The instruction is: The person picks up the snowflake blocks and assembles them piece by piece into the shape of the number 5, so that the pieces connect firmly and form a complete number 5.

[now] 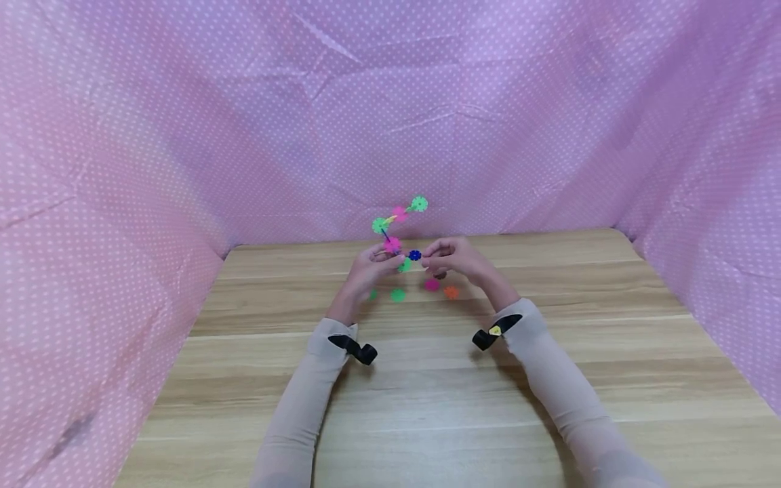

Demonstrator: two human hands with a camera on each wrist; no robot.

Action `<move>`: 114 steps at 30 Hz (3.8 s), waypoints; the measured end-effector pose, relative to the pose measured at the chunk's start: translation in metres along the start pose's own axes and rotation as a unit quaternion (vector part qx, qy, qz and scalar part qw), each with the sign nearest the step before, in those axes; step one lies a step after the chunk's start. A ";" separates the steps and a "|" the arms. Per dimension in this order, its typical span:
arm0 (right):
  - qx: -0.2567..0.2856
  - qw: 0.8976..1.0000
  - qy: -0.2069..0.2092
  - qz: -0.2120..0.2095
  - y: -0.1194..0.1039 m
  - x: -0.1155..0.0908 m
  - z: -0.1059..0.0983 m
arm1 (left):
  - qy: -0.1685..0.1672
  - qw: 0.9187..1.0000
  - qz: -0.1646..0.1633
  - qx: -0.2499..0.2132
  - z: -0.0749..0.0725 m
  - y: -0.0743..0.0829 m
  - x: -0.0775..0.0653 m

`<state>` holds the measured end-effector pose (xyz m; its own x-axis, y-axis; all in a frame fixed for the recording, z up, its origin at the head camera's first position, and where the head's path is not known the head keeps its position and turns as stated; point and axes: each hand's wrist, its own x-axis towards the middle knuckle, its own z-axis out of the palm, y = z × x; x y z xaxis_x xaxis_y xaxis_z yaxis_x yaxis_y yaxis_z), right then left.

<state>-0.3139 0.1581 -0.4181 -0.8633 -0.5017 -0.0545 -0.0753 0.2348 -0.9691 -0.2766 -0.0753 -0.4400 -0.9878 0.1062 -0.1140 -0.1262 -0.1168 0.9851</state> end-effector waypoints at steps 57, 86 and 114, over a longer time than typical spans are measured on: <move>-0.202 0.971 -0.129 -0.012 0.047 -0.016 -0.039 | -0.038 0.998 -0.031 0.050 -0.003 -0.003 0.000; -0.160 0.980 -0.119 -0.009 0.048 -0.019 -0.041 | -0.022 0.997 -0.031 0.070 -0.001 0.000 -0.003; -0.022 0.997 0.013 -0.071 0.007 -0.002 -0.007 | -0.014 0.999 0.007 0.035 -0.004 0.002 -0.001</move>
<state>-0.3164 0.1662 -0.4228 -0.8546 -0.5113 0.0901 -0.2198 0.1990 -0.9550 -0.2767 -0.0796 -0.4381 -0.9864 0.1332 -0.0966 -0.1039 -0.0489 0.9934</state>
